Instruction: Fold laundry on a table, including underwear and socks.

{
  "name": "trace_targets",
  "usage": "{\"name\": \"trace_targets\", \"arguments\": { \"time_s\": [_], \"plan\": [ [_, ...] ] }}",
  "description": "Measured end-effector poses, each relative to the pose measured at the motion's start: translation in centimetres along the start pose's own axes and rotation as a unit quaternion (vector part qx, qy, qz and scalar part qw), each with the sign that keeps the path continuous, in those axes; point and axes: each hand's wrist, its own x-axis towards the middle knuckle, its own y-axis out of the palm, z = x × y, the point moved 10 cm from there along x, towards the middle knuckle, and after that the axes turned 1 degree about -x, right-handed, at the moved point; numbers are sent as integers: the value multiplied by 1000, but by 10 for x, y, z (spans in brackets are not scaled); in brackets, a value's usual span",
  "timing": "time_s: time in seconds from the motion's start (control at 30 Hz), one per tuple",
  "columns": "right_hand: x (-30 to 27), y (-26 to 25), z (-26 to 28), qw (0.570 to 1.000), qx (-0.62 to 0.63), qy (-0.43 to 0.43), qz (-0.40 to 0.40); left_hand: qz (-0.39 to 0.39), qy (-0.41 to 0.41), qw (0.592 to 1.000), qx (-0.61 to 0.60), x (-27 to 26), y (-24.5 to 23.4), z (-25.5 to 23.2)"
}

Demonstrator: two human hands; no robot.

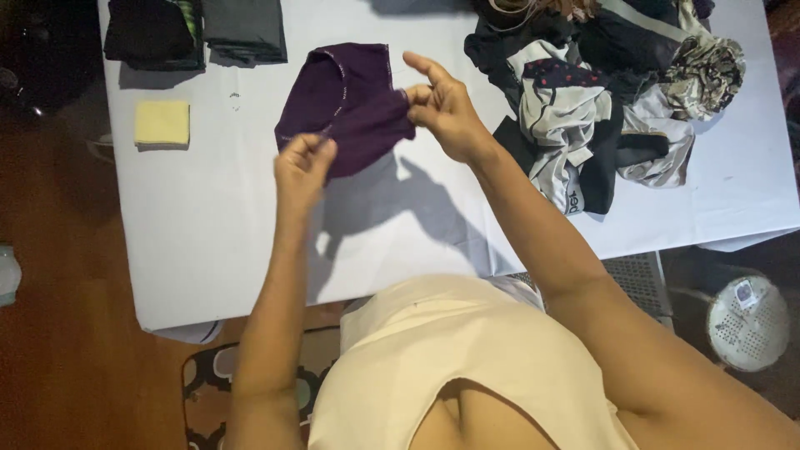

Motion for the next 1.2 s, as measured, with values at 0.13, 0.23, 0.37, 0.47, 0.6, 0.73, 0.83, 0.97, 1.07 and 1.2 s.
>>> {"name": "trace_targets", "arguments": {
  "time_s": [0.13,0.23,0.37,0.47,0.6,0.73,0.83,0.97,1.07,1.2],
  "plan": [
    [-51,-6,-29,998,-37,55,12,83,-15,995,60,-58,28,29],
    [-92,-23,-85,975,-182,130,-2,133,-79,961,230,-97,44,48],
    [-93,0,-57,844,-534,-9,-57,45,-7,943,331,-92,25,11],
    [-72,48,-60,766,-636,-91,-15,-129,21,907,401,-53,-25,12],
    [-46,90,-133,720,-678,-88,114,-218,20,825,520,-12,-52,23],
    [-44,102,-143,708,-691,-18,147,-182,-147,888,396,4,-77,42],
    [-48,93,-133,700,-700,57,127,-257,-111,910,305,15,-124,101],
    [-46,87,-127,681,-715,103,118,-232,-80,928,279,15,-119,87],
    [-24,105,-134,709,-697,-4,110,-228,-33,934,274,10,-100,50],
    [3,130,-160,737,-651,-67,166,-192,139,915,326,11,-49,-6]
  ]
}}
